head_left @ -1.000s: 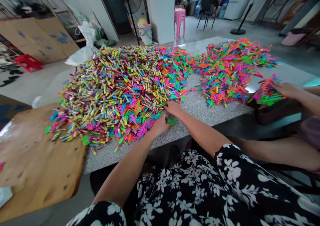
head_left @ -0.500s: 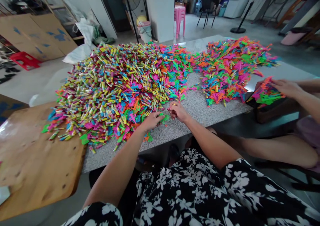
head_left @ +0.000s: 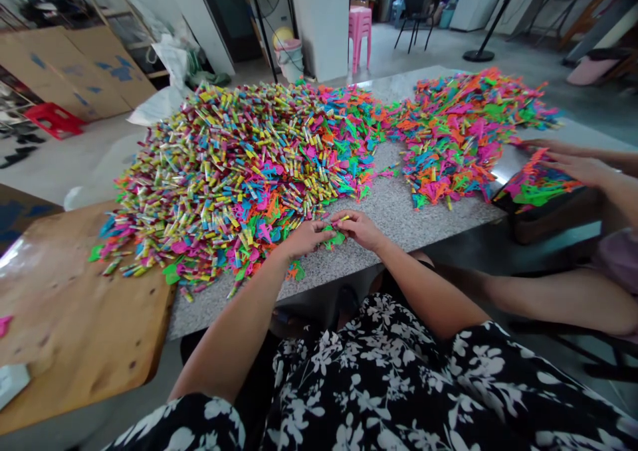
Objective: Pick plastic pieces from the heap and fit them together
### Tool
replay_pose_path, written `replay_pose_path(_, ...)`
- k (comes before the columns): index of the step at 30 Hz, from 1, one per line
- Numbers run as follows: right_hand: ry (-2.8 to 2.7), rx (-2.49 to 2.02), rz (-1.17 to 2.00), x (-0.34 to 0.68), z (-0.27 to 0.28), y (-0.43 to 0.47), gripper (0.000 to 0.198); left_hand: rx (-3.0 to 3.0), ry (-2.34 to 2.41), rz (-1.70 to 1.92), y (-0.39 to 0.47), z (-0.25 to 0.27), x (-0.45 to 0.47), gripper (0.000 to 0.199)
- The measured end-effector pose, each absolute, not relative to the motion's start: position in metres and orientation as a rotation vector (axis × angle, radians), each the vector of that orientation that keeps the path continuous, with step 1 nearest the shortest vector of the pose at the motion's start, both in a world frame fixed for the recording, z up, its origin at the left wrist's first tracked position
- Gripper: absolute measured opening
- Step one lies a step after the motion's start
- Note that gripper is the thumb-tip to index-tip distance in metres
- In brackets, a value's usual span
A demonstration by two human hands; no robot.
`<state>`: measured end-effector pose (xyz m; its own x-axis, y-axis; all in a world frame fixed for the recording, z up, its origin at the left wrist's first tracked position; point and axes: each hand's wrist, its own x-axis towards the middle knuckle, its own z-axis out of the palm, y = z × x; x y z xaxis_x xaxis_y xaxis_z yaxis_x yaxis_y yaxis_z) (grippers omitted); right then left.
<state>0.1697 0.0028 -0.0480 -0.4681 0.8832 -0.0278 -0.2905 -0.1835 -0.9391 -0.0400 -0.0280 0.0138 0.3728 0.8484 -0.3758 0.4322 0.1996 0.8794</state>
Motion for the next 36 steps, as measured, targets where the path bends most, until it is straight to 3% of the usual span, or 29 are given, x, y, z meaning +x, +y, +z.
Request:
replay_pose_path(20,-1.498,-0.818,1.648,0.177,-0.031,-0.003,0.031,1.342,1.242,0.423,-0.025,0.016,-0.044,0.045)
replay_pose_path(26,-1.845,-0.749,1.356,0.186,-0.022,-0.002,0.031,1.272,1.228,0.405,-0.025,0.014,-0.047,0.042)
replay_pose_path(36,-2.158,-0.698,1.079,0.204,-0.015,-0.017,0.041,1.177,1.173,0.361,-0.026,0.007,-0.042,0.056)
